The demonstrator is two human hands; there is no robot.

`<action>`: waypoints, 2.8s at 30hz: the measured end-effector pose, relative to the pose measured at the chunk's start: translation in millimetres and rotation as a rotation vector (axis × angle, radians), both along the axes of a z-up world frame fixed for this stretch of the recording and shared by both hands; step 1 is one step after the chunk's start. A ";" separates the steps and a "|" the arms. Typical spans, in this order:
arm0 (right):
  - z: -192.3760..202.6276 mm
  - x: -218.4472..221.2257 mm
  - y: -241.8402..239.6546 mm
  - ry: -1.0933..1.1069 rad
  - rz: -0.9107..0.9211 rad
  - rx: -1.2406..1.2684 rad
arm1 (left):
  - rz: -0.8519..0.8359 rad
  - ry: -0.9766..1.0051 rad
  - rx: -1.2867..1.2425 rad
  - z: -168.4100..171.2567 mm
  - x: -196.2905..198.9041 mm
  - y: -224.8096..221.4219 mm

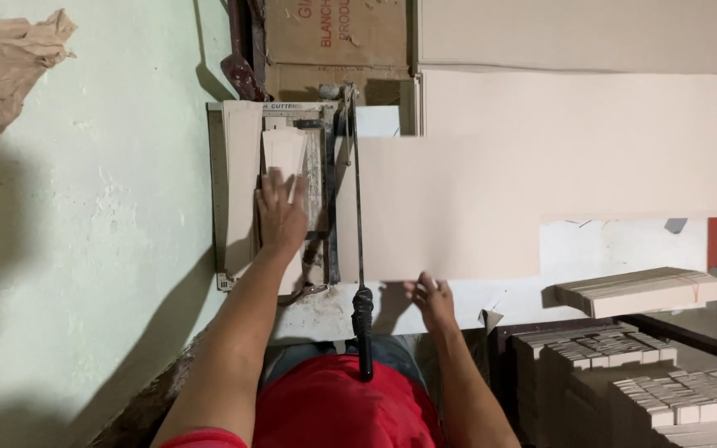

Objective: Using a manual lever-action paper cutter to cut thin strips from sheets of paper.

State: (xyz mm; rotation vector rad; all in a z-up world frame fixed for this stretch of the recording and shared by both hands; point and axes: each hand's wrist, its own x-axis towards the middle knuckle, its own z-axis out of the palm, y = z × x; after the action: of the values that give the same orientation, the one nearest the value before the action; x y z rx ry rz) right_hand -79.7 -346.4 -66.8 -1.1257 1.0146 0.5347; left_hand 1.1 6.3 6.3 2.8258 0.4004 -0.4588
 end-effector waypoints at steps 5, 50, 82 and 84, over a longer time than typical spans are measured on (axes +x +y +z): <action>13.1 34.5 16.2 -0.038 0.160 -0.160 | -0.132 0.217 -0.095 6.6 5.1 -38.7; -40.2 28.4 -13.8 -0.035 -0.132 0.063 | -1.029 0.262 0.184 -30.8 -65.5 37.9; 32.7 -80.6 118.7 -0.356 1.385 -0.778 | -0.355 0.543 0.224 -42.0 23.5 -72.3; 1.2 -90.8 110.6 -0.354 1.379 -0.762 | -0.345 0.547 0.189 -37.0 21.9 -72.0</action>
State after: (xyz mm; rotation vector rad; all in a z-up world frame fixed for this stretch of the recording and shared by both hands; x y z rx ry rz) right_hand -170.5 -235.8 -65.6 -2.4834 -0.0690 0.9865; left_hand 23.0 -65.6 -30.7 2.9190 0.0438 -1.3416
